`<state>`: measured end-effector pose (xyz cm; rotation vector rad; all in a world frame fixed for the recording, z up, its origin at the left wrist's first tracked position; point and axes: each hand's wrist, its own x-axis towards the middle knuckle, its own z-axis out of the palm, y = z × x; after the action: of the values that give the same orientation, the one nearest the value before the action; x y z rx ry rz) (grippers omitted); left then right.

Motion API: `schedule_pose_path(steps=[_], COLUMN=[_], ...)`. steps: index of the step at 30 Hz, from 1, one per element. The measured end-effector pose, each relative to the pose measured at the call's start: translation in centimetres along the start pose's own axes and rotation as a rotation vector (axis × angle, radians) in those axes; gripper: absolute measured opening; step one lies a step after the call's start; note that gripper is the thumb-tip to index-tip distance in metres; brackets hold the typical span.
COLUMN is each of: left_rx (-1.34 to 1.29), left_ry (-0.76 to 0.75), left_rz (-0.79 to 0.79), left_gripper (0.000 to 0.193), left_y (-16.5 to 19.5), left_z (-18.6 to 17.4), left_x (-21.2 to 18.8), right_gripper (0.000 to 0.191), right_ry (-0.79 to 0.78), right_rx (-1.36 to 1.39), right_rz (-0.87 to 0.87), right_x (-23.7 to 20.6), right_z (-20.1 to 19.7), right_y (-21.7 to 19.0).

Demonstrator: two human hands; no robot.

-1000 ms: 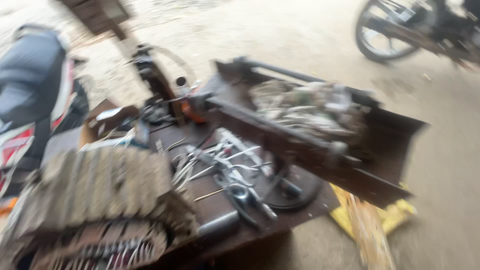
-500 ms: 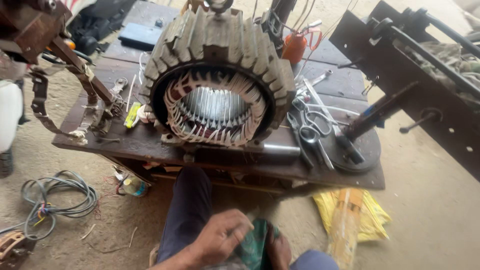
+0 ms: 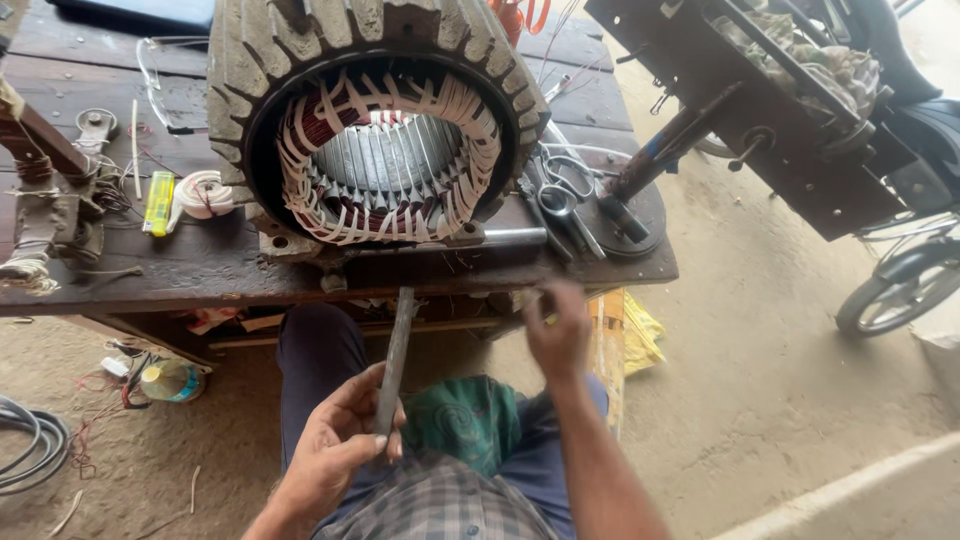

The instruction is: The person sits on the ground at a low workbench and works on an electric motor stator. They cut and trim white insulation material with scissors, handle a roll of tape, then use a chisel-like bar and a hammer to tap and dress the slots and windings inside the stator.

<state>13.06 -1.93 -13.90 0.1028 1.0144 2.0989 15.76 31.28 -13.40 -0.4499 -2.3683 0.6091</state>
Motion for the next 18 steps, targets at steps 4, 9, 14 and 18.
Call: schedule_pose_path(steps=[4,9,14,18], left_rx=[-0.082,-0.108,0.007,0.022], left_ry=[0.004,0.059,0.092,0.039], left_rz=[-0.055,-0.117,-0.091,-0.040], left_gripper=[0.048,0.027,0.032,0.036], left_y=[-1.5,-0.9,2.3,4.6], left_z=[-1.9,-3.3,-3.7,-4.1], left_x=[-0.1,-0.6,-0.4,-0.4], right_gripper=[0.024,0.029,0.035,0.035], right_ry=[0.054,-0.250,-0.355,-0.356], right_rx=[-0.353,-0.513,-0.500,-0.463], right_rz=[-0.065,-0.080,-0.124,-0.069], right_x=[6.0,9.8,11.0,11.4], right_z=[-1.4,-1.6,-2.4,-2.4], right_y=[-0.1,0.7,2.1,2.6])
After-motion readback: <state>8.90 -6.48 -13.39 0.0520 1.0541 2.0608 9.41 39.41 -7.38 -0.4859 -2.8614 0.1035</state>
